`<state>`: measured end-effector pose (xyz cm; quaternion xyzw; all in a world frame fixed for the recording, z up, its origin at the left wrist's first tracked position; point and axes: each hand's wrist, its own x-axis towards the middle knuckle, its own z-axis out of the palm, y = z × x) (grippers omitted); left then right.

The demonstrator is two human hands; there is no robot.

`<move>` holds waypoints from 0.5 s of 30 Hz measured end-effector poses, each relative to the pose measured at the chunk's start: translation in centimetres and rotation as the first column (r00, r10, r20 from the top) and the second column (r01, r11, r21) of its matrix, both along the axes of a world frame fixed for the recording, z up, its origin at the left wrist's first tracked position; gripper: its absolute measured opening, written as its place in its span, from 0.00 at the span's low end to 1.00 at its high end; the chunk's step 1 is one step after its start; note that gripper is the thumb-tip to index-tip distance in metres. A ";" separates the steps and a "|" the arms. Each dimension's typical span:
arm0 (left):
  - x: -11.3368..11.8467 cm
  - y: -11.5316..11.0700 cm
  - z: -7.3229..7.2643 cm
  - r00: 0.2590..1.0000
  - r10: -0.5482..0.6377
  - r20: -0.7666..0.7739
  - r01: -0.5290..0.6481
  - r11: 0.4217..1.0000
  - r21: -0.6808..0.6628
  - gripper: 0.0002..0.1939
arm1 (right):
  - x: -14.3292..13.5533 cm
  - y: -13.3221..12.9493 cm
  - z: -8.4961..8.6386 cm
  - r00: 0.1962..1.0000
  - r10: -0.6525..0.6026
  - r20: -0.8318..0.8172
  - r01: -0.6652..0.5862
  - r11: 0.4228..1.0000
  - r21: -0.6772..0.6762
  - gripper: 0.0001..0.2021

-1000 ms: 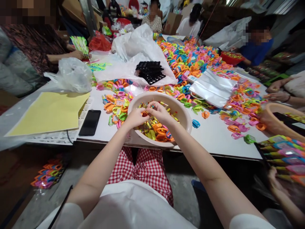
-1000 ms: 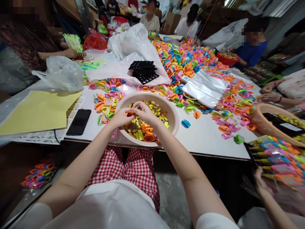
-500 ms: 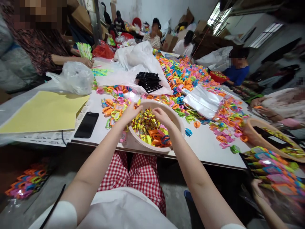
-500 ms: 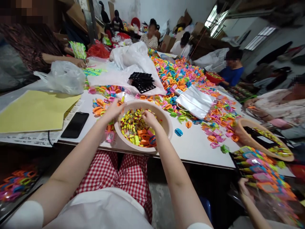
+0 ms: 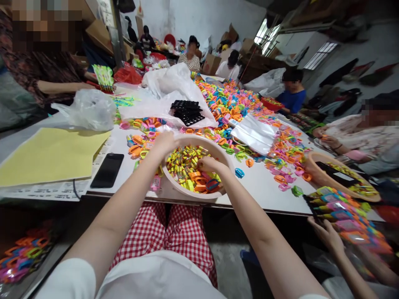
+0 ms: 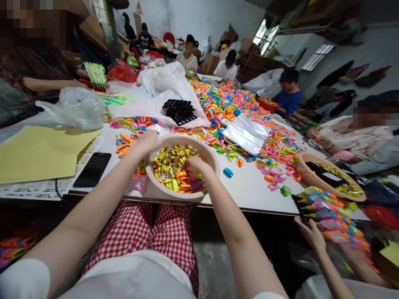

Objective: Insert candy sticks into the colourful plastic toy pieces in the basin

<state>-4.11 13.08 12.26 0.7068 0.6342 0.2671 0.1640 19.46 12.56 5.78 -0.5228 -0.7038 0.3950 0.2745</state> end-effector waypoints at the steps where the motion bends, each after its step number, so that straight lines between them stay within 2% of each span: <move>1: 1.7 -1.1 -0.2 0.982 -0.176 -0.063 0.174 0.984 -0.043 0.13 | 0.1 -0.1 0.1 1.000 0.008 0.020 -0.008 1.000 -0.002 0.07; 3: 4.6 -3.1 -0.9 0.859 -0.479 -0.179 0.452 0.875 -0.173 0.14 | 0.4 -0.4 0.5 0.995 0.009 0.094 -0.011 1.000 0.014 0.05; 4: 5.8 -3.8 -1.3 0.788 -0.570 -0.231 0.520 0.818 -0.246 0.14 | 0.6 -0.5 0.7 0.994 -0.008 0.111 0.004 0.999 0.037 0.06; 5: 6.6 -4.3 -1.7 0.733 -0.624 -0.270 0.552 0.778 -0.301 0.13 | 0.7 -0.7 0.8 0.993 -0.031 0.115 0.024 0.998 0.062 0.06; 7: 7.6 -4.8 -2.4 0.676 -0.663 -0.321 0.562 0.746 -0.358 0.10 | 0.9 -0.9 1.2 0.993 -0.083 0.084 0.075 0.992 0.103 0.08; 9: 7.7 -4.5 -2.7 0.685 -0.657 -0.316 0.569 0.753 -0.332 0.07 | 1.0 -1.1 1.6 0.993 -0.120 0.000 0.119 0.986 0.117 0.09; 11: 7.3 -3.6 -2.6 0.744 -0.627 -0.233 0.586 0.779 -0.225 0.07 | 0.9 -1.2 2.1 0.982 -0.151 -0.112 0.164 0.979 0.118 0.11; 13: 6.8 -2.5 -2.1 0.816 -0.573 -0.074 0.568 0.819 -0.082 0.07 | 0.8 -0.9 2.7 0.950 -0.192 -0.245 0.218 0.973 0.083 0.14; 15: 6.5 -1.0 -1.6 0.857 -0.504 0.105 0.505 0.863 0.018 0.07 | 0.6 -0.1 3.5 0.885 -0.252 -0.392 0.280 0.960 0.017 0.17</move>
